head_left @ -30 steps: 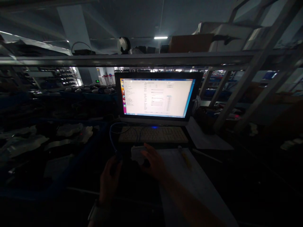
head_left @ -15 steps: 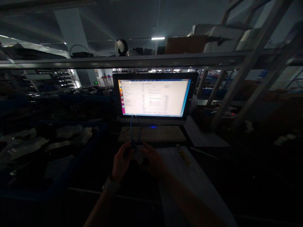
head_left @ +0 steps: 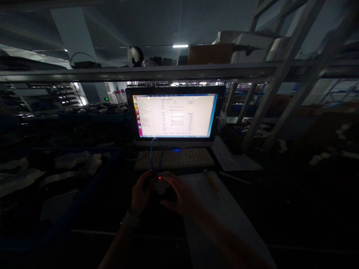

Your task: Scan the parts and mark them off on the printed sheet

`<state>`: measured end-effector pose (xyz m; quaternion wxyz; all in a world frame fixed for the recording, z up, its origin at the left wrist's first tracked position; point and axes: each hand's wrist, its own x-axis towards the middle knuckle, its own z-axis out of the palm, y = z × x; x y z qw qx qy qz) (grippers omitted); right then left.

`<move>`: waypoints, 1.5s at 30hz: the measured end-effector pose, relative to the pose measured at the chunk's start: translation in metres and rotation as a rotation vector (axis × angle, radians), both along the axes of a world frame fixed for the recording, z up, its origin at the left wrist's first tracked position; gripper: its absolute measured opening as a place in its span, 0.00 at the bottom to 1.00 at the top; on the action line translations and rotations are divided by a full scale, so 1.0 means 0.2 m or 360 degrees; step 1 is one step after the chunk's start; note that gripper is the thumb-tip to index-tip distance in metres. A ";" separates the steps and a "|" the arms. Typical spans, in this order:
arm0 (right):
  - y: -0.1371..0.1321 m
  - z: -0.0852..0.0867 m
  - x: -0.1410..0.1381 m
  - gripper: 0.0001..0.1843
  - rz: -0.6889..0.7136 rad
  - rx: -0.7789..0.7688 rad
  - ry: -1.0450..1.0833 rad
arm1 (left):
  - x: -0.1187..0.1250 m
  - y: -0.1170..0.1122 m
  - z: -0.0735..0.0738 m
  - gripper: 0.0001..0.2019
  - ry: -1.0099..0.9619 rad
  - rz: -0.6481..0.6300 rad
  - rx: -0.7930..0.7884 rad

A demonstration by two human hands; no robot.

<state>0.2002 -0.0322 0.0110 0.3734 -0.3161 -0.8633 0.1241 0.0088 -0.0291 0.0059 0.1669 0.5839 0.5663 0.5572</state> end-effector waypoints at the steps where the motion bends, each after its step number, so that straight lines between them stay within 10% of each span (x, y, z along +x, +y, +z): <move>1: -0.03 0.03 0.05 0.36 -0.0024 0.0010 0.0030 | 0.00 0.00 -0.01 0.20 0.0003 0.0003 -0.0013; 8: -0.03 0.10 0.79 0.20 -0.0824 0.0304 -0.0005 | -0.01 0.01 -0.05 0.22 0.0033 0.0047 0.0076; 16: -0.01 -0.16 1.60 0.26 -0.1494 0.0327 -0.0233 | -0.01 0.02 -0.08 0.23 -0.0029 0.0049 0.0077; 29: 0.06 -0.34 1.72 0.26 -0.1502 0.0242 -0.0392 | -0.02 0.01 -0.09 0.20 -0.0044 -0.0008 0.0089; 45: 0.05 -0.32 1.71 0.27 -0.1599 0.0312 -0.0541 | -0.01 0.02 -0.10 0.22 -0.0032 0.0054 0.0135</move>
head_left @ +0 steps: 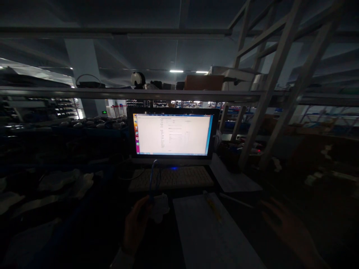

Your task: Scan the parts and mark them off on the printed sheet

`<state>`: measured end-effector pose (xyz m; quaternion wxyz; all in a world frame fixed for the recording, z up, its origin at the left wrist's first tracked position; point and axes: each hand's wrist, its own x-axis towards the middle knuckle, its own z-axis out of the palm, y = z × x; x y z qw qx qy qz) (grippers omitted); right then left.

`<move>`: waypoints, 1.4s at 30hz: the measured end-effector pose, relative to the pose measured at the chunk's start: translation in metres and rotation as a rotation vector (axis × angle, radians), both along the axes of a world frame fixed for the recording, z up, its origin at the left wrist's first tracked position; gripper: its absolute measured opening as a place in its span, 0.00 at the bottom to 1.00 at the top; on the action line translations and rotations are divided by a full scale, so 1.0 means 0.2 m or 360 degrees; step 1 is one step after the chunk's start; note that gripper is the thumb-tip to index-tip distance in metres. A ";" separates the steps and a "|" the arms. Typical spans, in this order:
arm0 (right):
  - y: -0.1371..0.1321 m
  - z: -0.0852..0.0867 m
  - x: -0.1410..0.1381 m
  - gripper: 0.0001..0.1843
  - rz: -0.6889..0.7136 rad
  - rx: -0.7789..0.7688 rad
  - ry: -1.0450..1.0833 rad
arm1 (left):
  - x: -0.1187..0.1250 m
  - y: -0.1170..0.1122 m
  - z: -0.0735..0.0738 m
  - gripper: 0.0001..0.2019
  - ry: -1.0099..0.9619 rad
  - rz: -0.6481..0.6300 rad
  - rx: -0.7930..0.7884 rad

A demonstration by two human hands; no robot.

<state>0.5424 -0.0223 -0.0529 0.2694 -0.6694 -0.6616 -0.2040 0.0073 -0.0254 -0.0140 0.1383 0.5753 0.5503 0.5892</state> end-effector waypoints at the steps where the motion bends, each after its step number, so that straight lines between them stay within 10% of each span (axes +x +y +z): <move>1: 0.00 0.00 0.00 0.28 -0.0014 -0.0012 0.0007 | 0.00 0.00 0.00 0.22 0.0007 -0.0005 0.0014; 42: 0.01 -0.04 0.03 0.26 -0.0052 -0.0143 0.0167 | -0.02 0.01 -0.02 0.21 0.0118 -0.0006 0.0126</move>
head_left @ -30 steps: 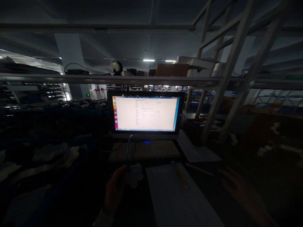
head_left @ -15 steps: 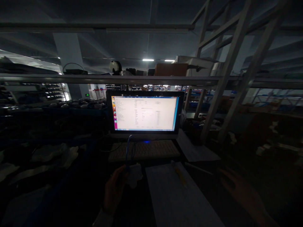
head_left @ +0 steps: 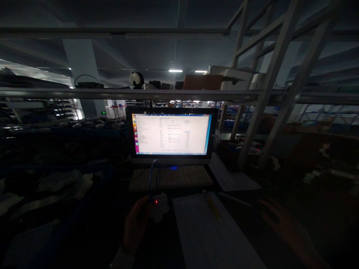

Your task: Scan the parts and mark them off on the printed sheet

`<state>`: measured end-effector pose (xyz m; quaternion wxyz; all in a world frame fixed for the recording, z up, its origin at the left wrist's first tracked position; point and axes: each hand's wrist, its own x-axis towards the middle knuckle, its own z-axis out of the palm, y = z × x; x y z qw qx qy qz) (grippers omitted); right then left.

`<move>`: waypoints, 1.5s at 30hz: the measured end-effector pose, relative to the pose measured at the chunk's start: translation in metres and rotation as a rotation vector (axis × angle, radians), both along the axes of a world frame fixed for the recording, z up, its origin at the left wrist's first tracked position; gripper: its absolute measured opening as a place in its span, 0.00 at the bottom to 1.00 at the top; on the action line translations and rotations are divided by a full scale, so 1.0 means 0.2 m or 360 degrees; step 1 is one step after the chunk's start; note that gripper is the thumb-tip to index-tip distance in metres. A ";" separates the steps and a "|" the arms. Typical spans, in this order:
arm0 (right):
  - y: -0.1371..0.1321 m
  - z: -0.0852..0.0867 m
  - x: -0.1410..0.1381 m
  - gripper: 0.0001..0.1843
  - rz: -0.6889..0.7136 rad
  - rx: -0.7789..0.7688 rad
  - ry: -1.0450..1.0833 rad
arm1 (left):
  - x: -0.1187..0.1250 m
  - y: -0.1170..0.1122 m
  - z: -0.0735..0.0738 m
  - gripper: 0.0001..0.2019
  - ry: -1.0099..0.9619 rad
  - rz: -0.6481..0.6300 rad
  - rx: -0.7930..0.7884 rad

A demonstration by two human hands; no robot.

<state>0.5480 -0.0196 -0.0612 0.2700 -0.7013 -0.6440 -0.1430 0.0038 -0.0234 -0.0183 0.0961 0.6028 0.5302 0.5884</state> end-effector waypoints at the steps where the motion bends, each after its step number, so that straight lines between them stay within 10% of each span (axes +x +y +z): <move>1: 0.00 0.00 0.00 0.26 -0.0001 0.0001 -0.0002 | 0.00 0.00 0.00 0.21 0.0002 0.0000 0.0004; 18: -0.01 0.03 -0.04 0.26 0.0023 0.0015 -0.0007 | 0.00 -0.01 0.01 0.18 -0.0014 -0.0002 -0.0036; 29: -0.08 0.36 -0.35 0.18 0.0156 0.0388 0.0050 | 0.01 -0.02 0.05 0.20 0.0048 0.0018 -0.0029; 37: 0.06 0.54 -0.94 0.22 0.0379 -0.0846 0.0146 | 0.01 -0.03 0.07 0.21 0.0172 0.0025 -0.0040; 45: 0.19 0.44 -1.01 0.26 0.0514 -0.1047 0.0731 | 0.01 -0.02 0.06 0.21 0.0177 0.0026 0.0029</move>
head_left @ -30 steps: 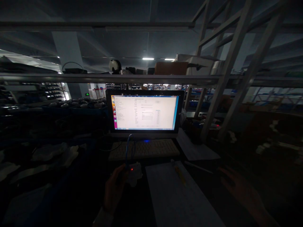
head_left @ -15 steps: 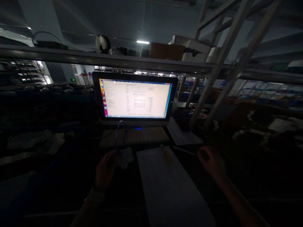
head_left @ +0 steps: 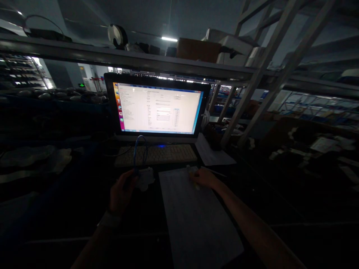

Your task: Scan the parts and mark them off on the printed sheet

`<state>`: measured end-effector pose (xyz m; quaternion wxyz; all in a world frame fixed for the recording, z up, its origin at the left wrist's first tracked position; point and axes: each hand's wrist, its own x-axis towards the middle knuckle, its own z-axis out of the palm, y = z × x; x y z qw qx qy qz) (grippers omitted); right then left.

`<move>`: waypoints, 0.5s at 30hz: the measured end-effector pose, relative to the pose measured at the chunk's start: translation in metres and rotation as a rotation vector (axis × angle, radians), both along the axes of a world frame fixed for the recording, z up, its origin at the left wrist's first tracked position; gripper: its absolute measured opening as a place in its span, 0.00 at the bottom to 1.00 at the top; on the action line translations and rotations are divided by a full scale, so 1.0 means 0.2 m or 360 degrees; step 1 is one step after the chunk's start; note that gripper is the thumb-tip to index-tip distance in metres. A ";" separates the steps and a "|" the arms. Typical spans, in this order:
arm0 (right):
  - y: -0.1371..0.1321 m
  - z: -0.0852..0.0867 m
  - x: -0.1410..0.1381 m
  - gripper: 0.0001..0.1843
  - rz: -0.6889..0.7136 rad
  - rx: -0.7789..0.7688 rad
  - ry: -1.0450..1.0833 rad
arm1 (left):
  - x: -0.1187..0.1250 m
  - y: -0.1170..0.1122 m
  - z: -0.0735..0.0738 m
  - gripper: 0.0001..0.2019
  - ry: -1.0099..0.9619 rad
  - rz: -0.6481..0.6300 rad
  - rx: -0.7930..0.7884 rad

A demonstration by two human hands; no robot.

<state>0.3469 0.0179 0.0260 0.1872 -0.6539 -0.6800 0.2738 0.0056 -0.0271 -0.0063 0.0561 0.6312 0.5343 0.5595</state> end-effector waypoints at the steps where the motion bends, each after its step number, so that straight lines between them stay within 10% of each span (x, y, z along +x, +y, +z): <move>1: 0.00 -0.01 0.01 0.25 -0.0016 0.0005 0.0089 | 0.00 0.00 0.00 0.21 0.0004 0.0004 0.0002; 10: -0.29 0.01 0.12 0.26 -0.0288 0.0267 0.1204 | 0.01 -0.01 0.01 0.22 0.0027 0.0020 0.0016; 15: -0.55 -0.04 0.19 0.24 -0.0096 0.0244 0.0762 | 0.01 -0.01 0.02 0.21 0.0040 -0.0003 0.0052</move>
